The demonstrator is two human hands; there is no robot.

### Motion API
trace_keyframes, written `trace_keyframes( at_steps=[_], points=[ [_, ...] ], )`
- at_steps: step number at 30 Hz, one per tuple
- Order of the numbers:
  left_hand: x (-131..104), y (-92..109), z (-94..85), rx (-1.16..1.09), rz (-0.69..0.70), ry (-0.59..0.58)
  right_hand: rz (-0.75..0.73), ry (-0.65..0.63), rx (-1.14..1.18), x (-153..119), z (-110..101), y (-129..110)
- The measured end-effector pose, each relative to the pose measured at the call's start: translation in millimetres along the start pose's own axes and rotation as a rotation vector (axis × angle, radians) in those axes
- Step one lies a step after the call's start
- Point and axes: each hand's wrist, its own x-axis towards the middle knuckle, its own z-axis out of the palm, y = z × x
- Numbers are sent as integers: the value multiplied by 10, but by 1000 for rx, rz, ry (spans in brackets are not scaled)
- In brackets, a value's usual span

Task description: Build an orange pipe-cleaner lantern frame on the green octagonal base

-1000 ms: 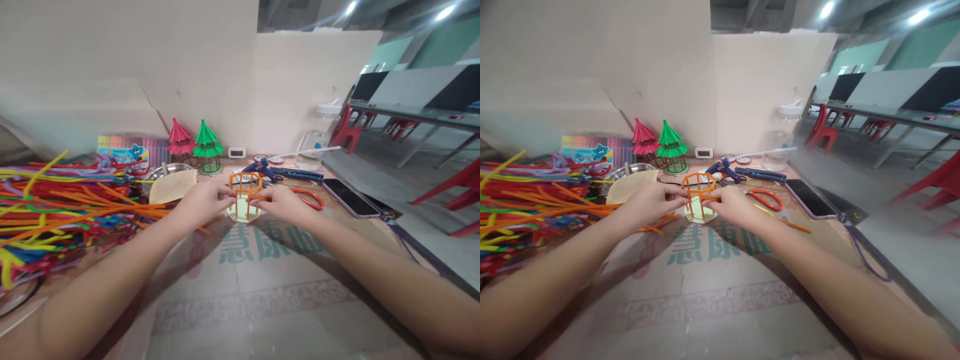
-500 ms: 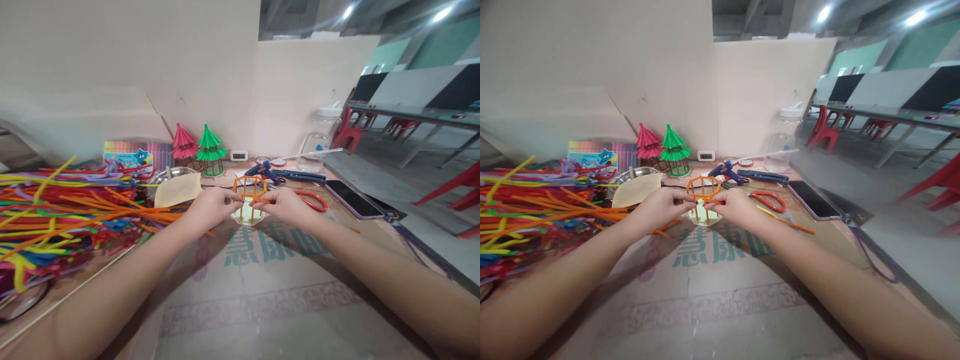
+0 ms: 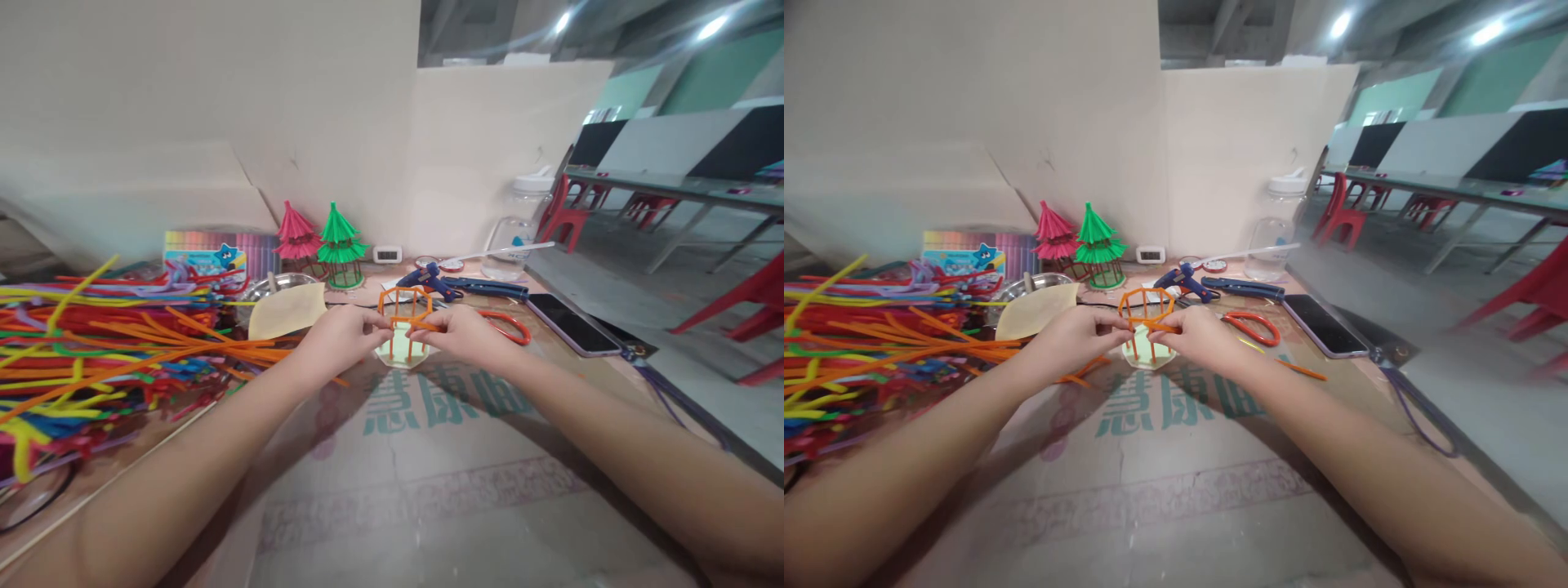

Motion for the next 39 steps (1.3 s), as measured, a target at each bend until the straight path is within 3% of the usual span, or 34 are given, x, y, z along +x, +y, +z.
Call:
trace_keyframes(
  at_steps=[4, 9, 15, 21, 33, 39],
  points=[
    [-16, -7, -74, 65, 38, 37, -25, -16, -56, -37, -166, -85],
    [-30, 8, -62, 76, 95, 82, -118, 160, -56, -90, -340, -159],
    [-23, 14, 31, 47, 147, 77, -279, 121, -77, -87, -291, -124],
    [-20, 6, 82, 46, 138, 73, -383, 171, -198, -59, -209, -73],
    [-27, 63, 102, -51, 109, 58, -337, 182, -68, -48, -190, -78],
    [-17, 50, 104, -66, 104, 58, -321, 167, -132, -64, -237, -110]
  ],
)
